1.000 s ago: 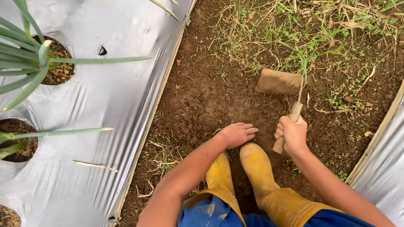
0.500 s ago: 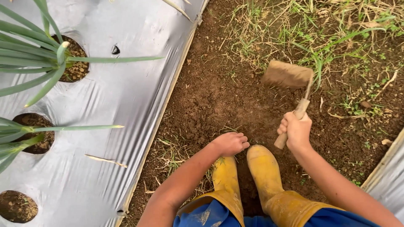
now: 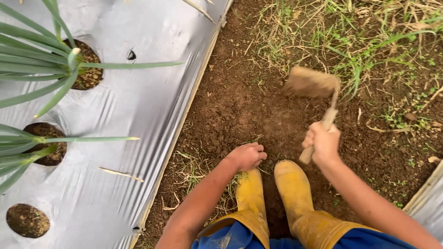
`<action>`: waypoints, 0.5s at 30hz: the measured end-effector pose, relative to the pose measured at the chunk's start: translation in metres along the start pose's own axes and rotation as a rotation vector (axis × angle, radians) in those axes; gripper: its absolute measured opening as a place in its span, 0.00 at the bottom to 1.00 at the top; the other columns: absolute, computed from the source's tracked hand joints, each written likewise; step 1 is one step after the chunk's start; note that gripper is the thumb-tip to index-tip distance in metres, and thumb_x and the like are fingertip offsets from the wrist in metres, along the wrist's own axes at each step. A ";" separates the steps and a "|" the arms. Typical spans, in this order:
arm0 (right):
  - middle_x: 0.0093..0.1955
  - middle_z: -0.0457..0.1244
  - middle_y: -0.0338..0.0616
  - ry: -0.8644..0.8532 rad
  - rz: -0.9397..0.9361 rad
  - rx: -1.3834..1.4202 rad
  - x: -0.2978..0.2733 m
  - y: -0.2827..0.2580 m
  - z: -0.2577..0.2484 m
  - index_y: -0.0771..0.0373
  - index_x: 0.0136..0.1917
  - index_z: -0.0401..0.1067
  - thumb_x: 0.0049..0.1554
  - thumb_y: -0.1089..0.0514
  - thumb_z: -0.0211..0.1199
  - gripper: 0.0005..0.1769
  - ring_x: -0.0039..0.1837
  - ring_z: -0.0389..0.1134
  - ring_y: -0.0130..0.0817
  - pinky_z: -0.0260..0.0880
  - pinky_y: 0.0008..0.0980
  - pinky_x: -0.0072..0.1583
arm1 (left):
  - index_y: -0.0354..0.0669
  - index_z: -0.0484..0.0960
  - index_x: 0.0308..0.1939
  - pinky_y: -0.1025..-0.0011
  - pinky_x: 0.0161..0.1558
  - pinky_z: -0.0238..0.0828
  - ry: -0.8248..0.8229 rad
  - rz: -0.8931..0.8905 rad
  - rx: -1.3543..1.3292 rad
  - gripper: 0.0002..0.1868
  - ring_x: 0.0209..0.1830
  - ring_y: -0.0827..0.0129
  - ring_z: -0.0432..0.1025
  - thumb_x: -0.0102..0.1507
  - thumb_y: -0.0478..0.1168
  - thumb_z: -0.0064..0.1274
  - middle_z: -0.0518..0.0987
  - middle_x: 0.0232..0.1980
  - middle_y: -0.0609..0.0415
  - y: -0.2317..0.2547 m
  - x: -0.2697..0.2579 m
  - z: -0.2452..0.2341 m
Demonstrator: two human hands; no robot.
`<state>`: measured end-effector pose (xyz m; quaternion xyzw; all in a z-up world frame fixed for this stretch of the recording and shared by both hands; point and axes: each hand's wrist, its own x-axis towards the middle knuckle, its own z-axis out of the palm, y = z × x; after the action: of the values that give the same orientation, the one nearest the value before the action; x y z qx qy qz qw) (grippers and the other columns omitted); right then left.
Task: The person uses a hand hoe to loosen soil and remove weeds from a narrow path between two raised garden beds covered with plastic mulch. They repeatedly strike the ground and pull away uprooted grass and debris by hand.
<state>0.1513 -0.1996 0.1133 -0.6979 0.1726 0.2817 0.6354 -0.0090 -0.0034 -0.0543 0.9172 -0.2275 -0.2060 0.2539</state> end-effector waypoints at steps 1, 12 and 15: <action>0.28 0.53 0.25 -0.006 0.000 0.003 0.004 0.003 0.001 0.55 0.45 0.62 0.60 0.67 0.50 0.07 0.26 0.54 0.20 0.64 0.21 0.29 | 0.50 0.76 0.47 0.65 0.51 0.74 -0.001 -0.005 0.004 0.06 0.44 0.63 0.68 0.70 0.44 0.47 0.69 0.43 0.55 -0.002 -0.003 0.001; 0.27 0.55 0.36 -0.058 0.192 -0.108 -0.025 0.049 0.014 0.64 0.43 0.62 0.56 0.68 0.54 0.03 0.26 0.57 0.26 0.64 0.31 0.29 | 0.47 0.78 0.39 0.64 0.48 0.71 0.024 -0.152 -0.024 0.20 0.42 0.62 0.69 0.69 0.58 0.43 0.70 0.41 0.54 -0.001 -0.022 -0.018; 0.27 0.54 0.34 0.029 0.100 -0.027 0.018 0.052 0.006 0.58 0.43 0.62 0.58 0.66 0.54 0.05 0.25 0.55 0.24 0.65 0.31 0.27 | 0.48 0.77 0.36 0.65 0.43 0.73 0.122 -0.174 0.047 0.18 0.38 0.63 0.71 0.69 0.55 0.43 0.71 0.37 0.56 -0.013 -0.032 -0.005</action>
<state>0.1326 -0.1982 0.0607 -0.7010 0.2127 0.3054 0.6084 -0.0285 0.0254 -0.0492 0.9501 -0.1360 -0.1657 0.2267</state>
